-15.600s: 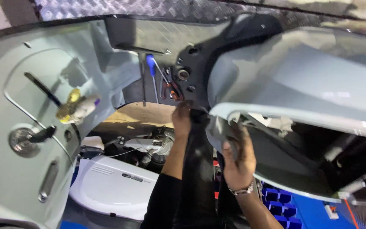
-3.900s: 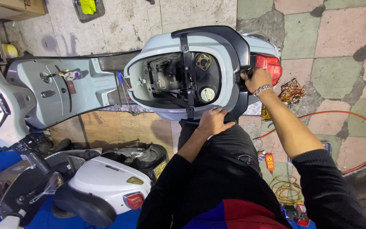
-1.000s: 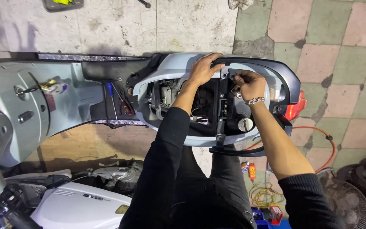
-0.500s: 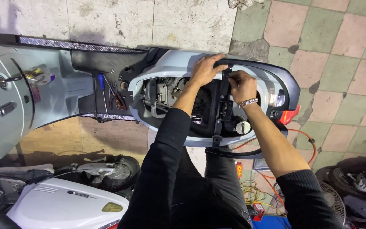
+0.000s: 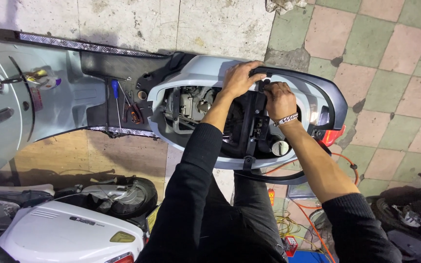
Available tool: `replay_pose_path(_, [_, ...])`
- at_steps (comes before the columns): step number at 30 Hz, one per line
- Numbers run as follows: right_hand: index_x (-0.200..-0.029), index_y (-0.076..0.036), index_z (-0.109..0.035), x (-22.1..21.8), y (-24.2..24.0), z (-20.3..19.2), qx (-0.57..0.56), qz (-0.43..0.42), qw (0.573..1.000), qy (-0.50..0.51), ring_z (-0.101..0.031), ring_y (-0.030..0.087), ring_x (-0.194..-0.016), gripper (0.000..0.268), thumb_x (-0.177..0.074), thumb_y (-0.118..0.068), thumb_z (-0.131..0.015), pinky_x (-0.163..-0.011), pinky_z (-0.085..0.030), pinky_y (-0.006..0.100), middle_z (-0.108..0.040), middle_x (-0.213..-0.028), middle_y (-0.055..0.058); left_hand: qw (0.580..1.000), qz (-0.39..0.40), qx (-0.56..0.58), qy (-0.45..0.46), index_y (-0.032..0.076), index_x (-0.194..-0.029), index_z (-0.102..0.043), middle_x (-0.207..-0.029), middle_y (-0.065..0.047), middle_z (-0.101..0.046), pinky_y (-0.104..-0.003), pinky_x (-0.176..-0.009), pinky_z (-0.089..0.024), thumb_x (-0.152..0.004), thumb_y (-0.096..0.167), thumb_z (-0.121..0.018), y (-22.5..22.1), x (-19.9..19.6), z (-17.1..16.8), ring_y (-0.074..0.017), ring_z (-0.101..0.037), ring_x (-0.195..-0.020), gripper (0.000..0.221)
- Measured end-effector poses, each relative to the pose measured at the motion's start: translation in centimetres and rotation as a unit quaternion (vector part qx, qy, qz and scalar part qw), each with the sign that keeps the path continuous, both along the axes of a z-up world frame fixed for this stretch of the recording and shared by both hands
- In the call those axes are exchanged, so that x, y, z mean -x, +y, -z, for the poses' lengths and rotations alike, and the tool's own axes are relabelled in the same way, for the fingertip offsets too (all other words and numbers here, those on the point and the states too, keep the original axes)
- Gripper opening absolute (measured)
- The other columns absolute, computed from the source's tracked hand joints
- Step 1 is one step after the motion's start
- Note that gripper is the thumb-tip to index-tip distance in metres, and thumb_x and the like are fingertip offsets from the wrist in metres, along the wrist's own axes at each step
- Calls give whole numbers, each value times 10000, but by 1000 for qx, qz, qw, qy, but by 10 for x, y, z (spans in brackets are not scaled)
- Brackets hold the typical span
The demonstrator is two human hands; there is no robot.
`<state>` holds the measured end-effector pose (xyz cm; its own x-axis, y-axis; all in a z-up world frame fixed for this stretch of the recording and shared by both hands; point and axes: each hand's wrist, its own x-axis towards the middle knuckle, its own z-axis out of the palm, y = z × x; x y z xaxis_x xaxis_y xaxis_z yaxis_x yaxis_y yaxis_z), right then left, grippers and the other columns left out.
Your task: The person aligns and secures the rear body panel of a scooter, then installs and tightens a black grab bar using a T-handle wrench. The panel is positioned over the engine area and fastened to the frame.
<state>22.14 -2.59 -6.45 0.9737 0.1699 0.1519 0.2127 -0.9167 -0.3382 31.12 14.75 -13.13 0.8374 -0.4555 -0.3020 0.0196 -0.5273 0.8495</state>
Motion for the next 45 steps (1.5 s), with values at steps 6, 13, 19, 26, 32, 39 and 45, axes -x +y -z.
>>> replay_pose_path(6, [-903,-123,-670,-1,-15,34,73,-17,997,0,-687,288,-817,205,-834,-221,-836,-716,-582,406,-636,-784,58,1000,8,11,-12,378,-1259,-632,-1206,19,-749,-495,-1045,-517,-938,467,-670,4,0,-8,-297,-672,-1195,335])
replay_pose_path(13, [-1097,-81,-598,-10,10,0,246,-30,967,54,-719,330,-771,283,-1056,-360,-572,-647,-575,457,-648,-836,106,999,21,-23,-11,379,-1319,-590,-1271,28,-728,-472,-1083,-498,-962,505,-623,-3,0,-1,-269,-653,-1244,380])
replay_pose_path(19, [-1074,-99,-600,-20,12,9,316,15,921,228,-761,343,-744,441,-1092,-476,-372,-672,-561,497,-730,-806,97,1000,26,-11,-3,351,-1345,-577,-1297,2,-719,-486,-1095,-484,-978,511,-607,-5,2,2,-285,-638,-1269,401])
replay_pose_path(26, [-1269,-80,-553,-20,6,-8,294,-99,933,184,-753,353,-840,308,-1041,-253,-437,-646,-594,470,-663,-1032,152,999,27,-19,-6,344,-1356,-570,-1306,-14,-717,-489,-1097,-487,-982,486,-611,0,1,-5,-301,-637,-1267,403])
replay_pose_path(32, [-1169,-101,-619,-11,-11,5,199,-93,969,111,-740,323,-795,232,-1005,-246,-542,-621,-603,428,-657,-952,114,1000,21,-2,3,330,-1357,-575,-1323,-25,-709,-492,-1110,-473,-985,512,-603,1,2,-9,-315,-622,-1285,416])
replay_pose_path(39, [-1034,-129,-665,-9,-16,4,225,-103,965,89,-741,255,-770,149,-942,-187,-563,-617,-607,360,-658,-922,53,1000,4,28,10,307,-1352,-604,-1310,-45,-716,-517,-1104,-471,-983,511,-625,1,1,-15,-346,-619,-1279,423])
replay_pose_path(45, [-1194,-112,-626,-19,15,-26,310,-87,936,145,-740,327,-869,280,-1021,-276,-479,-670,-589,445,-654,-1036,130,999,12,29,-12,308,-1337,-602,-1283,-16,-722,-498,-1084,-489,-975,500,-635,2,2,-2,-322,-637,-1251,410])
